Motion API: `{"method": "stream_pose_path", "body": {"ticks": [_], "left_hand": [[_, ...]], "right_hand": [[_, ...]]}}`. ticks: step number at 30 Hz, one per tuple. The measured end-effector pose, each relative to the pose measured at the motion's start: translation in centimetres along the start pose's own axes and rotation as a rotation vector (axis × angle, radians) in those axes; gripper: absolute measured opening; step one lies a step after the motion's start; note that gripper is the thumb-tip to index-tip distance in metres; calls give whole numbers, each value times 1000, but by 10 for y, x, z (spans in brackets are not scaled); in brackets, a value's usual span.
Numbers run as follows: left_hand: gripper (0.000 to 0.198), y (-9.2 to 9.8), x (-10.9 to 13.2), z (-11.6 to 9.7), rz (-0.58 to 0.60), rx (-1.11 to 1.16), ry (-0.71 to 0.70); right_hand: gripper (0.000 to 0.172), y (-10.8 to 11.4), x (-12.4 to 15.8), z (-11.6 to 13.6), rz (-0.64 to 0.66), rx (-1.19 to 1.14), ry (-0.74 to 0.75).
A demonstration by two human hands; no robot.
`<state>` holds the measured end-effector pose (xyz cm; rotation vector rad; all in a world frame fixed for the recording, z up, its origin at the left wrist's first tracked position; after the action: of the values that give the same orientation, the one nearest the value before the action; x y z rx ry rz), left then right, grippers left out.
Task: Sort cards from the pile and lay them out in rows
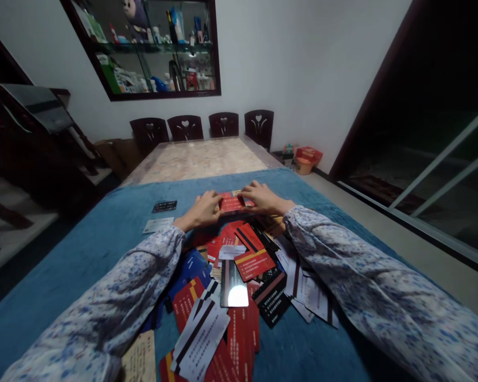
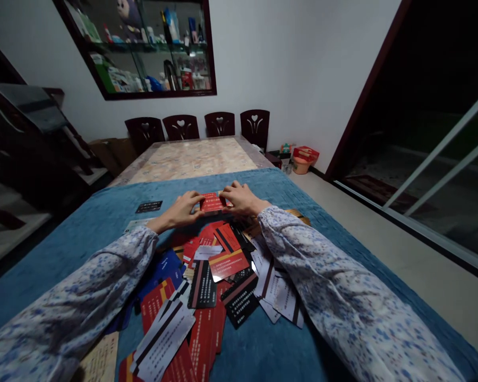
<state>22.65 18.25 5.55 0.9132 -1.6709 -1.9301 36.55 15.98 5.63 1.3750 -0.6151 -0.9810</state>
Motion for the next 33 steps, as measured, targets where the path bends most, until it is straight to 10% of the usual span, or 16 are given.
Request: {"method": "stream_pose_path", "body": {"ticks": [33], "left_hand": [[41,-50,-44,68,283,-119,203]], "right_hand": [[40,-43,-91,-26,209,17,-143]]}}
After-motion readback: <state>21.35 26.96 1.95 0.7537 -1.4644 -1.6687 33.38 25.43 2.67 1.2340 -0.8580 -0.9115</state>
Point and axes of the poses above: each hand's wrist, its own x-axis away from the middle knuckle, its own y-axis out of the back of the hand, z = x × y, the point moved 9 cm from there along -x, towards the middle knuckle, and after that the axes turned 11 degrees about -x, right-handed, at the moved point
